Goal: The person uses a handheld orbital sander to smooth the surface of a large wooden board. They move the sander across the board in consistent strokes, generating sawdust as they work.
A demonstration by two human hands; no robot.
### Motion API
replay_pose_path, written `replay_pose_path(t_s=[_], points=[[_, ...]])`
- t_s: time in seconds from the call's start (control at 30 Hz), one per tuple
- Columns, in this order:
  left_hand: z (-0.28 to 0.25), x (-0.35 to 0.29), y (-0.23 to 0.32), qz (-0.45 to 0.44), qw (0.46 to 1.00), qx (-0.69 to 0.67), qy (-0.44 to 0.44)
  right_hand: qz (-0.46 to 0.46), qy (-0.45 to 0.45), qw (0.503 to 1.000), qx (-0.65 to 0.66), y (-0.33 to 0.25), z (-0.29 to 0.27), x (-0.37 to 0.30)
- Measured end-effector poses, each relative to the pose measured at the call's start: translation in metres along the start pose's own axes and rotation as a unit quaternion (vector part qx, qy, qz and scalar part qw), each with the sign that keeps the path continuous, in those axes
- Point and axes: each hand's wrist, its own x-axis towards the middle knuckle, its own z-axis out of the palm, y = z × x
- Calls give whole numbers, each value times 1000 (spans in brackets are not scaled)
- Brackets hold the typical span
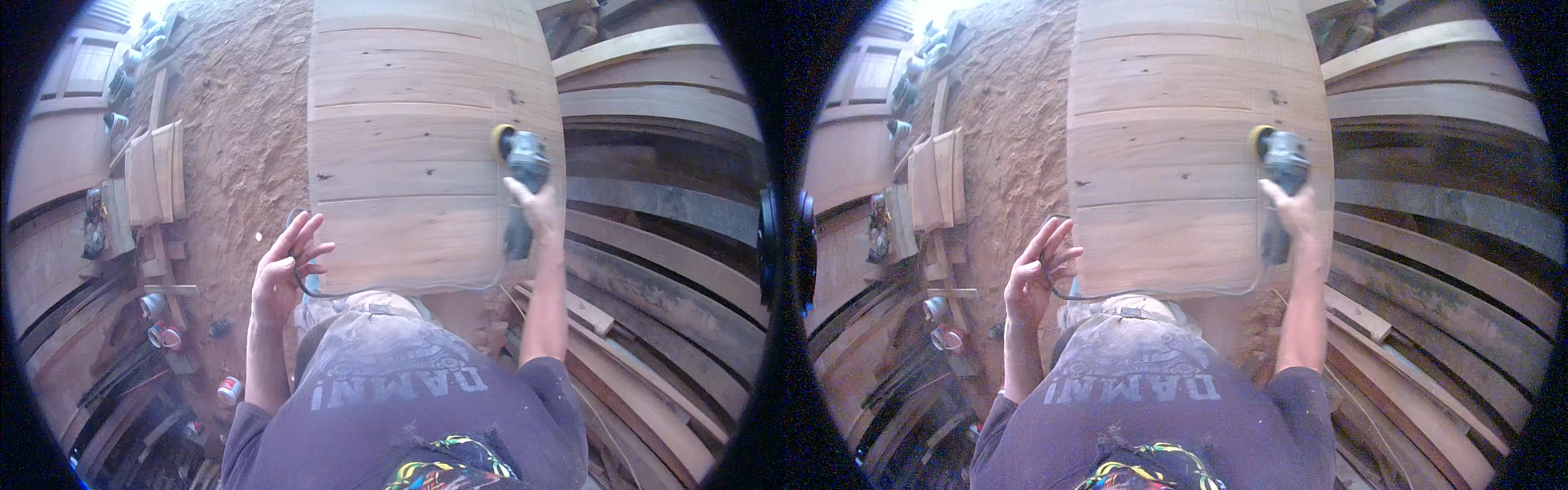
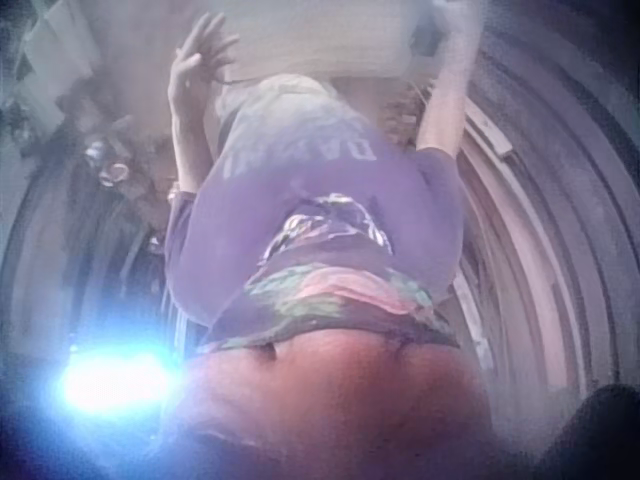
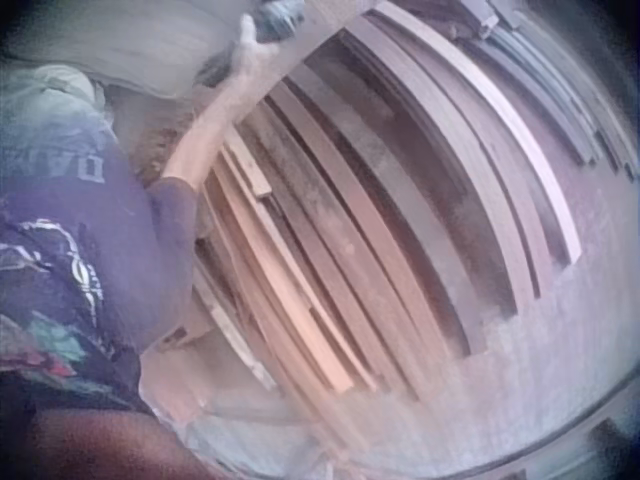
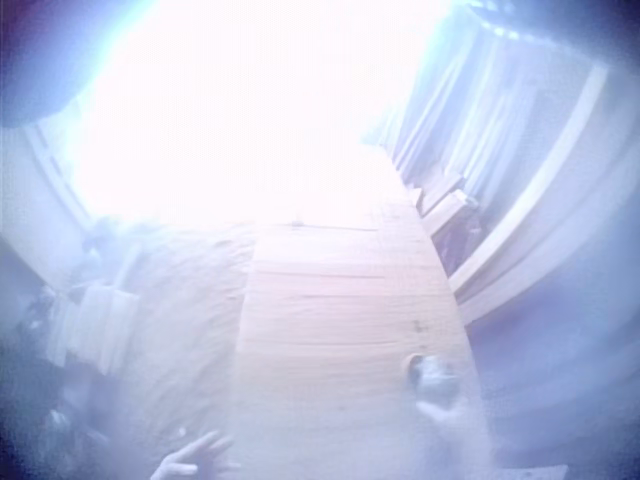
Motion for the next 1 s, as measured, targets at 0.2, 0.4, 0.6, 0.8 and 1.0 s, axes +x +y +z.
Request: replay_pose_path(t_s=[0.2,0.4,0.6,0.8,1.0], points=[[-11,-9,2,25,1000,13,2,-105,-174,974,-104,-87,147,-45],[-28,-27,-5,56,998,-26,5,-121,-228,941,-219,-131,192,-55],[-26,-4,-7,28,999,-21,-20,-46,-134,964,-223,-91,117,-37],[2,25,-5,-16,997,13,-75,5,-57,978,-200,-34,42,-12],[27,39,-11,-49,994,22,-90,54,12,977,-206,-12,-23,-5]])
